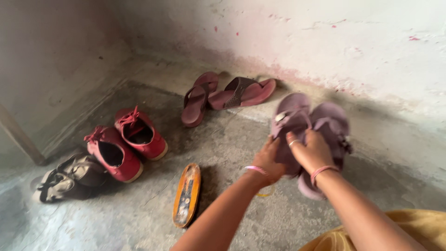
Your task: The person sits on the floor and uses a brush to clean several pairs of shoes, including pink sandals, red sneakers, and brown sandals. The person scrubs the soles and uppers of each shoe before placing them back on the floor.
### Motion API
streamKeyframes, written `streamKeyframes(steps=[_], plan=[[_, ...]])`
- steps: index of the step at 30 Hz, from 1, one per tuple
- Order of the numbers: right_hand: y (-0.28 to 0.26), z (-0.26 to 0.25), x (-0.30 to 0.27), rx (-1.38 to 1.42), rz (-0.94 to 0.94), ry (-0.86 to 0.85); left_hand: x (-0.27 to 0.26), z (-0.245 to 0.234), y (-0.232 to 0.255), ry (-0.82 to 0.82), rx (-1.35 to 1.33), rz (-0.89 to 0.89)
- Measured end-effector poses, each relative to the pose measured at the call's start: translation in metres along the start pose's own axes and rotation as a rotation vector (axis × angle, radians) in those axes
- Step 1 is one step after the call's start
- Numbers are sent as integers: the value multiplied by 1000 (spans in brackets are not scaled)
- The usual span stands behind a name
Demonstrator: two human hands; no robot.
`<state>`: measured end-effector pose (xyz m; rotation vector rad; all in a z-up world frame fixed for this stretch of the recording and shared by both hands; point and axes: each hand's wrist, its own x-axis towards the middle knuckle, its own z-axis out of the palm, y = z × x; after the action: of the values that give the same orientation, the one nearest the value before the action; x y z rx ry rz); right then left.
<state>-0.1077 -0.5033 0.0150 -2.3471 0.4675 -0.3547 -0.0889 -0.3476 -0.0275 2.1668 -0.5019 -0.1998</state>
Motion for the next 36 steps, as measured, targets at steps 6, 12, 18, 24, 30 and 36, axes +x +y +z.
streamKeyframes(steps=[6, 12, 18, 24, 30, 36], plan=[[49, -10, 50, 2, 226, 127, 19, 16, 50, -165, 133, 25], [75, 6, 73, 45, 109, 200, -5, -10, 35, -283, 182, -91], [62, -3, 62, -38, 331, 172, -27, -21, 31, -358, 252, -255], [100, 7, 77, 187, -27, 259, -48, -35, 40, -353, 192, -242], [95, 0, 76, 101, -3, 264, -50, -40, 23, -333, 233, -283], [-8, -10, 14, -2, -145, 84, -50, -42, -22, 61, 317, -46]])
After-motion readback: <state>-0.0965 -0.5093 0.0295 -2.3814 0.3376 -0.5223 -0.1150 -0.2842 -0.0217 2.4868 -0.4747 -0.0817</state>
